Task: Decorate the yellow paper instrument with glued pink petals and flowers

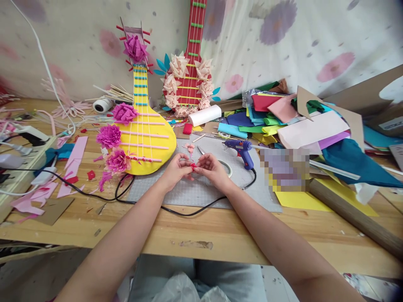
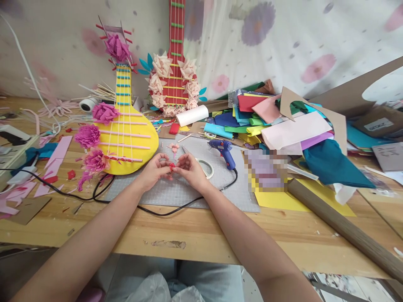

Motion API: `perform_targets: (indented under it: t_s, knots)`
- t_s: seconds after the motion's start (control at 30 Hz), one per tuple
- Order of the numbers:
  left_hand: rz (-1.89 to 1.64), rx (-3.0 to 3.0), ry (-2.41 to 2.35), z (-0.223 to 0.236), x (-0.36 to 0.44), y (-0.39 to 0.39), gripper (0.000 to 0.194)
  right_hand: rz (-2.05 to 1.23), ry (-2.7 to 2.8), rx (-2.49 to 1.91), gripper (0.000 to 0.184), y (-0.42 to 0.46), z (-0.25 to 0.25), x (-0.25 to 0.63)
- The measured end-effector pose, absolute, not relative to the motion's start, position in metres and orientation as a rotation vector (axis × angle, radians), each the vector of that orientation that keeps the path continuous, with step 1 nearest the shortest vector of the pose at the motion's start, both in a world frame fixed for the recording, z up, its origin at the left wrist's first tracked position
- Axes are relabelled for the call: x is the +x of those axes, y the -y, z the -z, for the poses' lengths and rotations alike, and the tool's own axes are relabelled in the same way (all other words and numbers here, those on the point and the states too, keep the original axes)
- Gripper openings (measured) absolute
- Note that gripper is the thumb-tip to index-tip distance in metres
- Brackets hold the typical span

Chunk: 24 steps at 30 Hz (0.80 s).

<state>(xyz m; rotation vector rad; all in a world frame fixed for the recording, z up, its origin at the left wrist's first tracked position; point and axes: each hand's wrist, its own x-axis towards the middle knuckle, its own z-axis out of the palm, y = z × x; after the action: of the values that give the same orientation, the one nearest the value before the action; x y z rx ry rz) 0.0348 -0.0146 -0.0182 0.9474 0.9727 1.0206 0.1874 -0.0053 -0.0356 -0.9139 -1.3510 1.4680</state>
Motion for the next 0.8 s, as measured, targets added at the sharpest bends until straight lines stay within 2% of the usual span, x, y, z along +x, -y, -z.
perform_targets:
  t_s: [0.8]
  knots:
    - [-0.993,1.024,-0.998,0.0224,0.0331,0.0130,0.048,-1.442,1.319,-0.847,0.043,0.0042,0.0397,0.1870]
